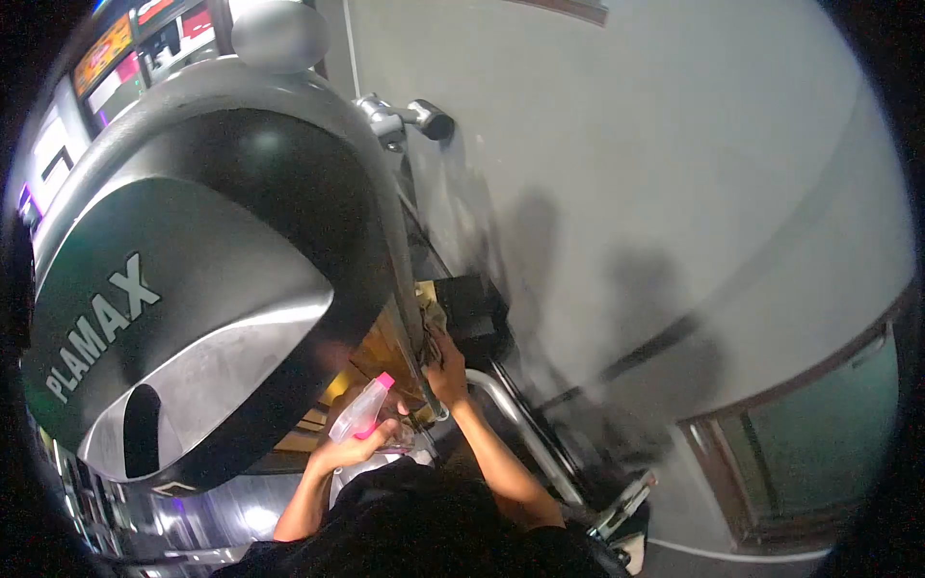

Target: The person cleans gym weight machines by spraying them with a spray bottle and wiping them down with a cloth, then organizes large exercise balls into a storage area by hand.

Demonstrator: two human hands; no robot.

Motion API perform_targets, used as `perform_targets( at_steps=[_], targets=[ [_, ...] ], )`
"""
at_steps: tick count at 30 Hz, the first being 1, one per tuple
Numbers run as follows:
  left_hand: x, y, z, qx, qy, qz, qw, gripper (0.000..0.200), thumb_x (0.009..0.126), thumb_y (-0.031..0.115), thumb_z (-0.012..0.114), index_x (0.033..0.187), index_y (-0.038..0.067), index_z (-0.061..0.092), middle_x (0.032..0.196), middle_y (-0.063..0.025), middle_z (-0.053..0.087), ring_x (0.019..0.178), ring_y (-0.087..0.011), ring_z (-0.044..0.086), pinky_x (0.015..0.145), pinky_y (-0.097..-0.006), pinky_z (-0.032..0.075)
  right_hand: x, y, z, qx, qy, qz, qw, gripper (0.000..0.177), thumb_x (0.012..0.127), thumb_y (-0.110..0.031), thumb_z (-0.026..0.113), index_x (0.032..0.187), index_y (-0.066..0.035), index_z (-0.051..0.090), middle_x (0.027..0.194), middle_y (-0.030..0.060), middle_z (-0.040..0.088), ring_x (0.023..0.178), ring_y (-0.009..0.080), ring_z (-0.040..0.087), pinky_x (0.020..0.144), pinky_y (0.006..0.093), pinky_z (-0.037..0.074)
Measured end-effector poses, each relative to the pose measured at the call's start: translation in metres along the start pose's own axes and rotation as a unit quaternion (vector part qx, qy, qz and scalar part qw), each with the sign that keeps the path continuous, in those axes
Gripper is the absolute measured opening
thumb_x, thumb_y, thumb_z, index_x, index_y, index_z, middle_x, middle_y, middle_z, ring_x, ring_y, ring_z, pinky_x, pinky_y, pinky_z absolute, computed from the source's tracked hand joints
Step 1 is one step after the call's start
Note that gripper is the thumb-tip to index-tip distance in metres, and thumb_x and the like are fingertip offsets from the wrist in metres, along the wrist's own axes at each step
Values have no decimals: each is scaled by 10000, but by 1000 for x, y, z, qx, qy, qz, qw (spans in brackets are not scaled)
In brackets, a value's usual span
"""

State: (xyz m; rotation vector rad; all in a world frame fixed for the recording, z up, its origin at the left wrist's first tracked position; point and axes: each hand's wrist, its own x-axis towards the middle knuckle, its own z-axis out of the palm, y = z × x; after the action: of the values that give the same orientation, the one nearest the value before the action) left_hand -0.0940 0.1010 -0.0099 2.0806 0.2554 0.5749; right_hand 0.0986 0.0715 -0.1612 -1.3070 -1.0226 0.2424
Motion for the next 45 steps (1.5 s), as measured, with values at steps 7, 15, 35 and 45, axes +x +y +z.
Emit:
perform_targets(
  at_steps=[7, 15, 35, 45],
  targets=[
    [-9, -3, 1, -89, -51, -68, 992, 212, 802, 98, 614, 1000, 41, 565, 930, -80, 588, 888, -207, 580, 794, -326, 455, 35, -50, 1, 21, 93, 57, 994, 488, 848, 117, 387, 1332, 46, 386, 1347, 172, 449, 1274, 247, 401, 1070, 329, 290],
    [-19, -6, -10, -71, -56, -35, 995, 260, 767, 86, 639, 1014, 38, 573, 942, -93, 598, 882, -211, 583, 780, -335, 464, 82, -138, 8, -167, 183, -244, 938, 483, 734, 94, 500, 1208, 12, 540, 1116, 273, 569, 1020, 404, 576, 863, 414, 471],
    [-23, -32, 33, -273, -34, -69, 959, 278, 855, -18, 481, 1125, 6, 417, 965, -117, 575, 735, -173, 612, 689, -315, 505, -10, -71, -6, -145, 0, -83, 986, 490, 742, -12, 567, 1229, 20, 518, 1214, 260, 528, 1032, 343, 595, 882, 374, 481],
    [12, -67, 94, -223, -87, -25, 971, 289, 631, 1, 584, 914, -8, 532, 1374, -162, 397, 1168, -222, 457, 923, -314, 386, -138, -22, -47, 222, 291, 326, 872, 515, 939, -116, 508, 1383, -46, 257, 1162, 73, 529, 949, 122, 510, 815, 242, 431]
  ],
)
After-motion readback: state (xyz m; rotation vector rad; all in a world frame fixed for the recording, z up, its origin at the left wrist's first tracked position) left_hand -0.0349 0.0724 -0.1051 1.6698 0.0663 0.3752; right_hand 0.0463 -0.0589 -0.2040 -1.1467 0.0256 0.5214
